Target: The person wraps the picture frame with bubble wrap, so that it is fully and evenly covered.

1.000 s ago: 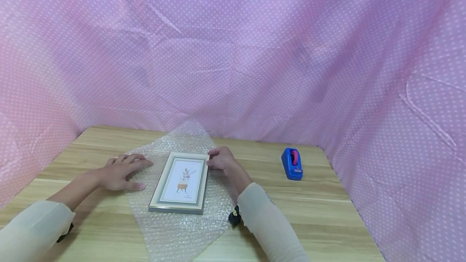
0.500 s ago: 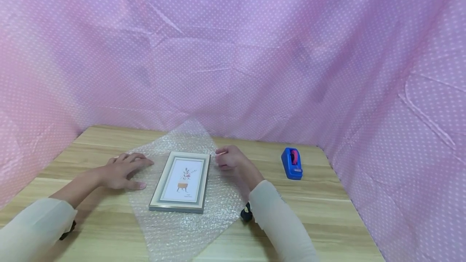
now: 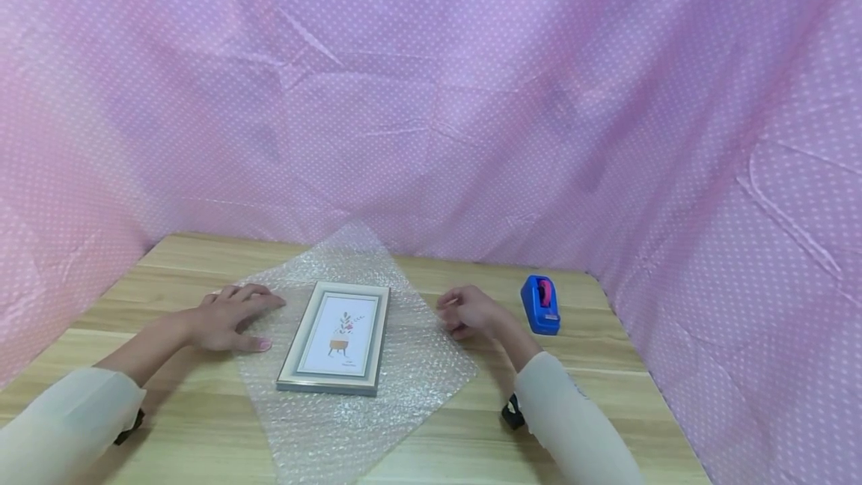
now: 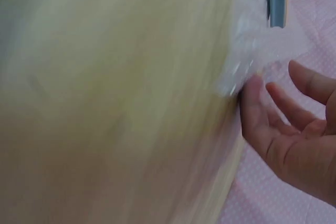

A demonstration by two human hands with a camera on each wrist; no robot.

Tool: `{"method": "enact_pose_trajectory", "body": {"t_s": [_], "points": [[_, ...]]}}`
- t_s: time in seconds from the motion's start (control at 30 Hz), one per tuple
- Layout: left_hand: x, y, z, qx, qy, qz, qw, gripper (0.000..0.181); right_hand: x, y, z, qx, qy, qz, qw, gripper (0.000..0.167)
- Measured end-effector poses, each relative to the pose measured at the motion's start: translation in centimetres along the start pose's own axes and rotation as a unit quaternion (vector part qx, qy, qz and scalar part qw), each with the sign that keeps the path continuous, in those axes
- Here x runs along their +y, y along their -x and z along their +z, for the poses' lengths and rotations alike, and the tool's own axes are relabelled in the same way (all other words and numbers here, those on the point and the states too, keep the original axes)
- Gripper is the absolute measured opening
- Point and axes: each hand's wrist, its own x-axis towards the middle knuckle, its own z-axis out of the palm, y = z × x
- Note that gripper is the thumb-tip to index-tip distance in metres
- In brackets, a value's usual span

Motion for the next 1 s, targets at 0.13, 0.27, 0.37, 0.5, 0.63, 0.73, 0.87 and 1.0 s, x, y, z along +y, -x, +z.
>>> {"method": "enact_pose_trajectory", "body": {"t_s": [0.13,0.27,0.37,0.5,0.63,0.73,0.87,1.0], "points": [[-0.1,-0.1,0.0,-0.002,0.000,-0.001,1.0000,0.086,1.2,1.6,-1.1,-0.054,-0.007,-0.001,0.9985,0.038],[-0.1,0.0,0.1,0.008,0.003,0.005,1.0000,0.085,2.3,2.6,-2.2,-0.104,-0.002,-0.013,0.9944,0.047],[-0.3,0.0,0.3,0.019,0.000,0.013,0.9997,0.083,3.0,3.1,-2.9,-0.141,0.003,-0.024,0.9897,0.052],[-0.5,0.0,0.4,0.023,0.001,0.016,0.9996,0.082,3.5,3.4,-3.1,-0.212,-0.029,-0.035,0.9762,0.060],[-0.5,0.0,0.4,0.021,0.004,0.016,0.9996,0.082,3.2,3.5,-2.0,-0.264,-0.041,-0.068,0.9614,0.065],[-0.5,0.0,0.4,0.022,0.000,0.018,0.9996,0.081,2.3,3.4,-0.5,-0.251,-0.008,-0.117,0.9609,0.052],[-0.2,0.0,0.3,0.018,0.005,0.014,0.9997,0.082,0.7,3.2,1.8,-0.214,-0.001,-0.151,0.9652,0.047],[-0.4,-0.1,0.6,0.027,-0.001,0.014,0.9995,0.082,-0.8,2.7,4.0,-0.195,0.014,-0.178,0.9644,0.064]]}}
